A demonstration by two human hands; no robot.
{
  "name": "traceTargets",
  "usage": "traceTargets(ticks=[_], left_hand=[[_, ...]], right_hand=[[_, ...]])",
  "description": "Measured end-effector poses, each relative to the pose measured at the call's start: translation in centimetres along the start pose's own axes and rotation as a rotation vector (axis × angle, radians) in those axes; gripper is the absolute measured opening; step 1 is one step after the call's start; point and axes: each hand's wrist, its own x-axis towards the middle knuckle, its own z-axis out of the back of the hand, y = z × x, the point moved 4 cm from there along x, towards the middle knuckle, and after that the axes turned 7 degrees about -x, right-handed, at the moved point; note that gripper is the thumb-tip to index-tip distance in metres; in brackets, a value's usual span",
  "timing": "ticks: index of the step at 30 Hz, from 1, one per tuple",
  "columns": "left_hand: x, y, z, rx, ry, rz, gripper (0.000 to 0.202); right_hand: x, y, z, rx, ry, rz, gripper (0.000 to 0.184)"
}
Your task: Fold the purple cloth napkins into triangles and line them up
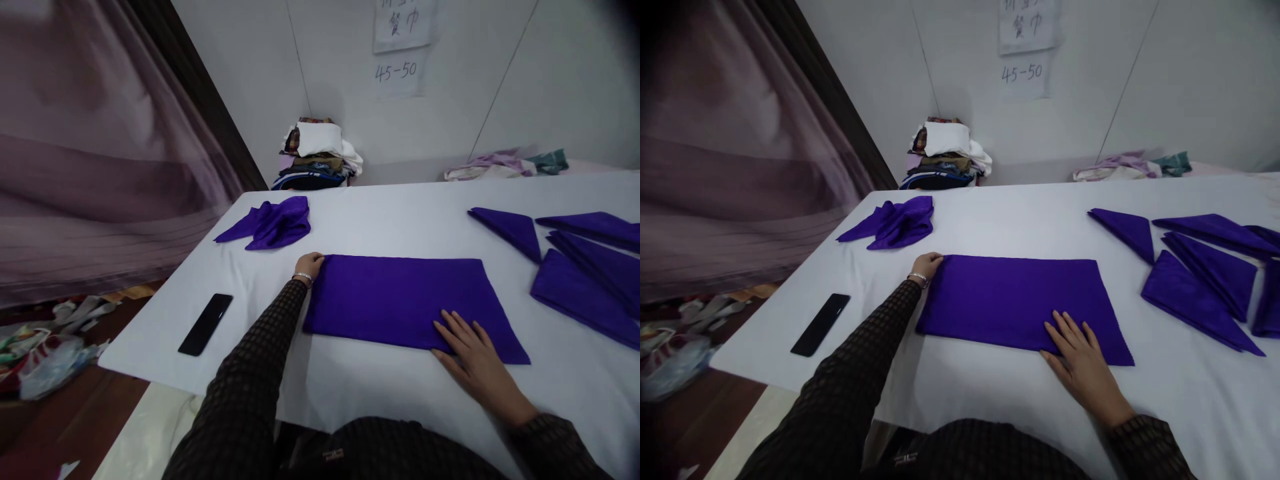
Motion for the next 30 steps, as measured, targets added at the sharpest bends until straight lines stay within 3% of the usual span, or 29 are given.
traceTargets(ticks=[5, 14, 19, 22, 30], left_hand=[[2.2, -0.2, 0.1, 0.035, 0.062, 0.067, 0.017], [3.0, 0.5, 0.0, 0.065, 0.063, 0.112, 0.022], [3.6, 0.2, 0.2, 0.047, 0.087, 0.119, 0.012], [3.8, 0.0, 0.3, 0.01, 0.092, 0.118, 0.003], [3.1, 0.3, 0.4, -0.227, 0.036, 0.092, 0.011]], right_hand=[[0.0, 0.0, 0.0, -0.002, 0.0, 0.006, 0.055], [0.0, -0.1, -0.2, -0.001, 0.012, 0.014, 0.056], [0.0, 0.0, -0.1, -0.005, 0.001, 0.019, 0.056], [0.0, 0.0, 0.0, 0.001, 0.001, 0.018, 0.056], [0.0, 0.1, 0.2, 0.009, 0.007, 0.006, 0.055]])
